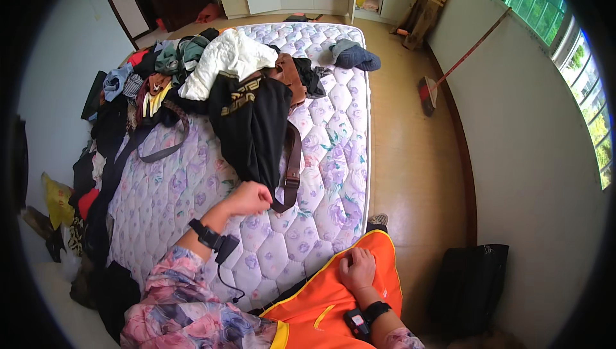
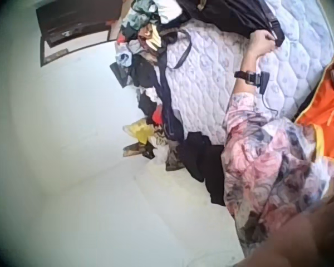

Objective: The person folds black trousers and a black t-shirt with a graphic by hand on a bed, smoothing the fabric and stacking the items.

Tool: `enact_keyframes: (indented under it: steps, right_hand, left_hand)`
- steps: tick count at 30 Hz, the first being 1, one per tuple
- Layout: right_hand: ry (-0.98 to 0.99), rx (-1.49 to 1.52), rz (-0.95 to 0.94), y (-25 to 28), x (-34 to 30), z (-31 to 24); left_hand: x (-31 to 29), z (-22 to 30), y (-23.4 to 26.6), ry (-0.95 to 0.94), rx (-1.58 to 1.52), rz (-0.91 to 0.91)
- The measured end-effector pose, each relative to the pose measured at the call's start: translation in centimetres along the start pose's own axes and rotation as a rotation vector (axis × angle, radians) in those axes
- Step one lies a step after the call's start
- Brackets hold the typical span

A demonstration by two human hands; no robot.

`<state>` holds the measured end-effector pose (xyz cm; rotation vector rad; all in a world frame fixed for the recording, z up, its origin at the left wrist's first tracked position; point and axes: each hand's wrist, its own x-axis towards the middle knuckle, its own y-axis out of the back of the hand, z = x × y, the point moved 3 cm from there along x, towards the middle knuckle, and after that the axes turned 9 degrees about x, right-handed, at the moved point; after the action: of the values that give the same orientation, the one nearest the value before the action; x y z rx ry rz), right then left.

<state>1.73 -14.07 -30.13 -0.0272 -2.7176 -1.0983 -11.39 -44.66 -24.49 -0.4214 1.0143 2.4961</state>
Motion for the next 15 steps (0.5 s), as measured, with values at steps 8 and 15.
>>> enact_keyframes:
  steps: [8, 15]
  right_hand:
    - [0.019, -0.015, -0.022, 0.2, -0.7, -0.1]
    - [0.003, -0.011, -0.023, 0.6, -1.3, -0.1]
  left_hand:
    - [-10.6, 1.7, -8.3, -0.178, -0.02, -0.602]
    - [-2.9, -11.8, -0.4, 0.406, 0.054, 0.766]
